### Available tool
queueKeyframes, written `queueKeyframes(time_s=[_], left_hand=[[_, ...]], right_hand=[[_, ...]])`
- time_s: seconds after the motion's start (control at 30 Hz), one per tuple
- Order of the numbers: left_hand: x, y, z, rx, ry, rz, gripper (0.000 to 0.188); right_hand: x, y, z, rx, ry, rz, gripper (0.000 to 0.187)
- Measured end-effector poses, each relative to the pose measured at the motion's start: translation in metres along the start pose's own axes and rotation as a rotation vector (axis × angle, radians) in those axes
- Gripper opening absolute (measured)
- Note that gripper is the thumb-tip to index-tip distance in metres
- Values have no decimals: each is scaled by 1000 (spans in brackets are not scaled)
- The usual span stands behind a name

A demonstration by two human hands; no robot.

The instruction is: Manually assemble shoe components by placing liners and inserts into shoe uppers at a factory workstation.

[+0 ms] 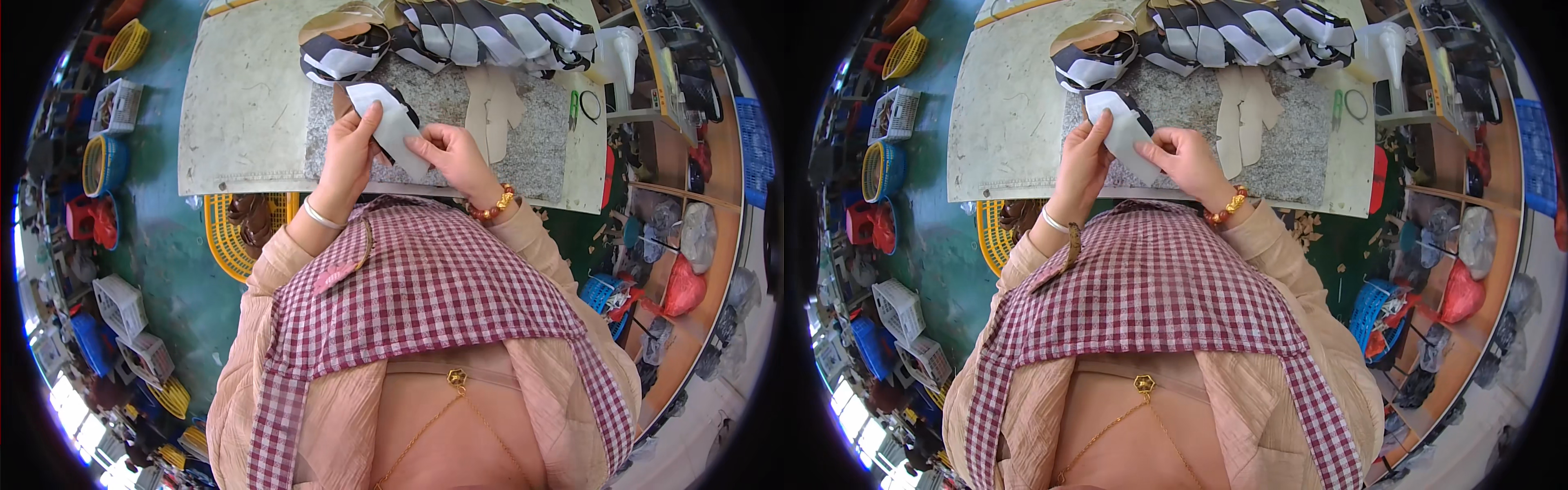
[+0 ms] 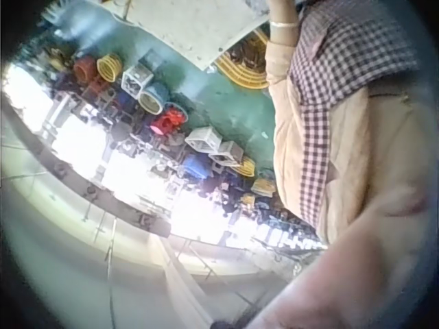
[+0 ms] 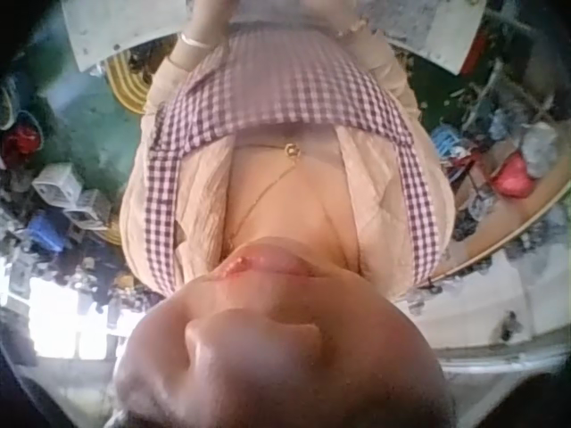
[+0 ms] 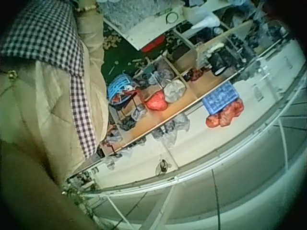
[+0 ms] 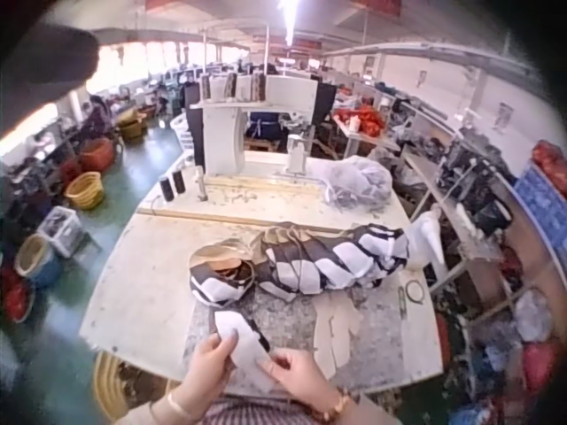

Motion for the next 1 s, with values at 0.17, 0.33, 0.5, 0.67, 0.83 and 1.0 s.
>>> queueKeyframes(time_s=[0.17,0.33,0.5,0.67,0.83,1.0], left_hand=[[5,3,-8,131,-110,-28,29],[7,6,-16,326,-213,-62,30],[12,20,-15,221,-157,12,29],[4,13,-25,197,-76,-44,28],[-4,-1,-16,144,35,-18,28],[-4,1,14,-447,-13,-217,30]], right_hand=[[2,-2,0,51,-82,28,29],[3,0,-1,42,-93,63,31],[-2,2,9,57,-176,148,32],[-5,6,6,349,-181,146,34],[-12,-9,30,-88,98,86,28],[-11,-13,57,-631,451,-5,25]])
Point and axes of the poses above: each hand's wrist, its own x-axis away from the middle knuckle, its own y-axis out of the palm, z = x × y, the point moved 7 cm from there along -x, towards the middle knuckle, and after that the axes turned 11 degrees about -x, right-handed, at the moved point
